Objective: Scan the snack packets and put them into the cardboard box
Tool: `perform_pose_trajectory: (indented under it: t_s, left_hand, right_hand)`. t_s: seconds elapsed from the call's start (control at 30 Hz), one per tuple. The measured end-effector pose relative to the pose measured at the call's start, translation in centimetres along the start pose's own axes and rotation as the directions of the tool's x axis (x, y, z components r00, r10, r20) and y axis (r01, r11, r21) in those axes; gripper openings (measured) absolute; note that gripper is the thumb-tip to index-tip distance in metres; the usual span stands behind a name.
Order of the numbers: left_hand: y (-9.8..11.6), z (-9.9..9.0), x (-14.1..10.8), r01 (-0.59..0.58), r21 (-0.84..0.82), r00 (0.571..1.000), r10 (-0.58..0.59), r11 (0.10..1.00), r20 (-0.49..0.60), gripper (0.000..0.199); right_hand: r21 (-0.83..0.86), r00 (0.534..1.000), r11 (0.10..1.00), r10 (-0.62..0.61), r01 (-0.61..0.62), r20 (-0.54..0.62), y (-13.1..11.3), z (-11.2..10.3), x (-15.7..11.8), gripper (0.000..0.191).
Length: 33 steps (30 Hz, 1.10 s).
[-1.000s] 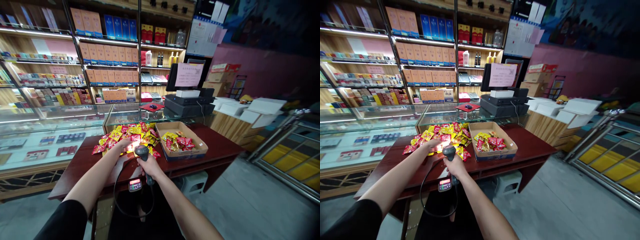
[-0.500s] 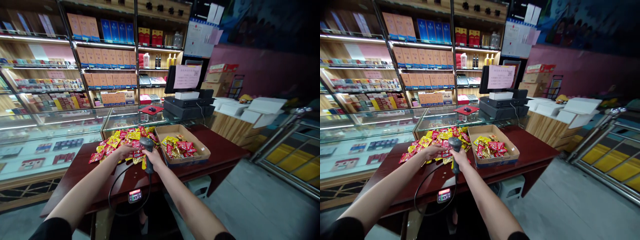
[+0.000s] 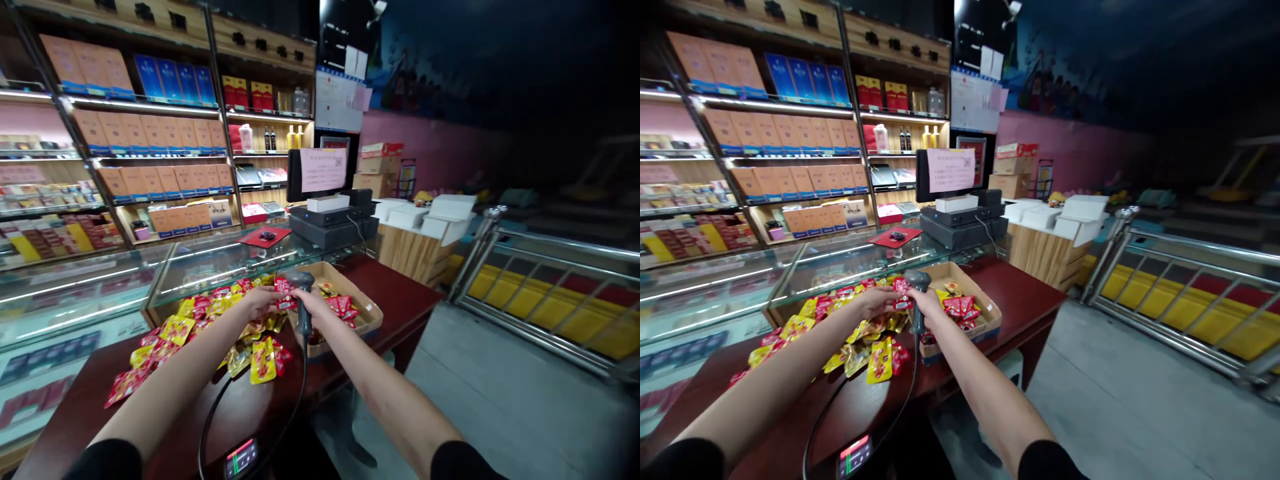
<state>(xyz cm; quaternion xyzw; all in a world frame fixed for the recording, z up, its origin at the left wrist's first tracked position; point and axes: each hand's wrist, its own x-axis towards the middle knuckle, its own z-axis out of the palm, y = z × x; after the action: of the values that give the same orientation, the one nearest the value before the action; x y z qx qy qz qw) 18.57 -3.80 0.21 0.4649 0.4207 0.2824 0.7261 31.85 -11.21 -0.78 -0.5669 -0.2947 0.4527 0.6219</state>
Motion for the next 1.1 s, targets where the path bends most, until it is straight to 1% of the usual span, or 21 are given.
perform_pose_trajectory:
  t_s: [0.13,0.2,0.27,0.37,0.47,0.53,0.63,0.73,0.8,0.87,0.93,0.97,1.03,1.1]
  left_hand:
    - [0.5,5.0,4.4,-0.024,0.049,1.000,0.024,0.999,0.004,0.031]
    - [0.4,7.0,6.3,-0.016,0.081,0.999,0.014,0.997,0.031,0.031]
    - [0.2,8.4,7.7,0.003,0.110,0.999,-0.008,0.994,0.053,0.035]
    - [-0.1,9.6,9.1,0.027,0.154,0.999,-0.030,0.988,0.023,0.049]
    - [-0.1,9.5,9.4,0.044,0.193,0.999,-0.044,0.980,-0.004,0.052]
    - [0.1,8.8,9.0,0.042,0.200,0.999,-0.044,0.979,0.006,0.050]
    - [0.7,7.2,7.9,0.023,0.199,0.999,-0.027,0.980,0.022,0.048]
    - [1.3,4.9,6.0,0.016,0.164,1.000,-0.018,0.986,0.010,0.050]
    - [1.5,3.1,4.2,0.016,0.134,1.000,-0.015,0.991,-0.005,0.050]
    - [1.6,1.0,2.1,-0.001,0.132,1.000,0.004,0.991,-0.018,0.047]
    - [1.2,-1.4,-0.2,-0.030,0.163,0.999,0.034,0.986,-0.022,0.044]
    - [0.8,-2.6,-1.4,-0.047,0.182,0.998,0.052,0.982,-0.025,0.043]
    - [-0.4,-4.8,-3.7,-0.065,0.206,0.996,0.076,0.976,-0.045,0.043]
    - [-2.2,-6.7,-5.7,-0.049,0.190,0.992,0.070,0.981,-0.102,0.042]
  right_hand:
    - [0.002,0.993,1.000,-0.014,0.014,-0.114,-1.9,-4.3,2.5,0.016]
    - [-0.002,0.987,1.000,-0.017,0.017,-0.162,-2.4,-6.1,3.2,0.014]
    - [-0.010,0.979,1.000,-0.017,0.015,-0.201,-2.7,-7.7,3.6,0.013]
    - [-0.035,0.962,0.999,-0.036,0.027,-0.269,-2.9,-9.4,3.6,0.010]
    - [-0.075,0.939,0.996,-0.072,0.049,-0.337,-2.8,-10.1,3.5,0.009]
    - [-0.088,0.938,0.994,-0.086,0.059,-0.337,-2.6,-9.9,3.6,0.010]
    - [-0.088,0.961,0.995,-0.076,0.055,-0.266,-2.2,-8.4,3.8,0.013]
    - [-0.072,0.986,0.996,-0.064,0.054,-0.152,-1.9,-5.7,3.7,0.015]
    - [-0.017,0.998,0.999,-0.044,0.043,-0.049,-1.7,-3.5,3.0,0.014]
    - [0.051,0.998,0.999,-0.001,-0.002,0.064,-1.4,-1.2,1.9,0.010]
    - [0.083,0.986,0.994,0.058,-0.072,0.154,-0.6,1.0,0.6,0.008]
    - [0.082,0.980,0.992,0.083,-0.099,0.181,0.0,1.9,-0.1,0.009]
    - [0.065,0.971,0.989,0.118,-0.134,0.208,1.5,3.6,-1.3,0.013]
    - [0.030,0.970,0.989,0.134,-0.143,0.204,3.3,4.8,-2.3,0.018]
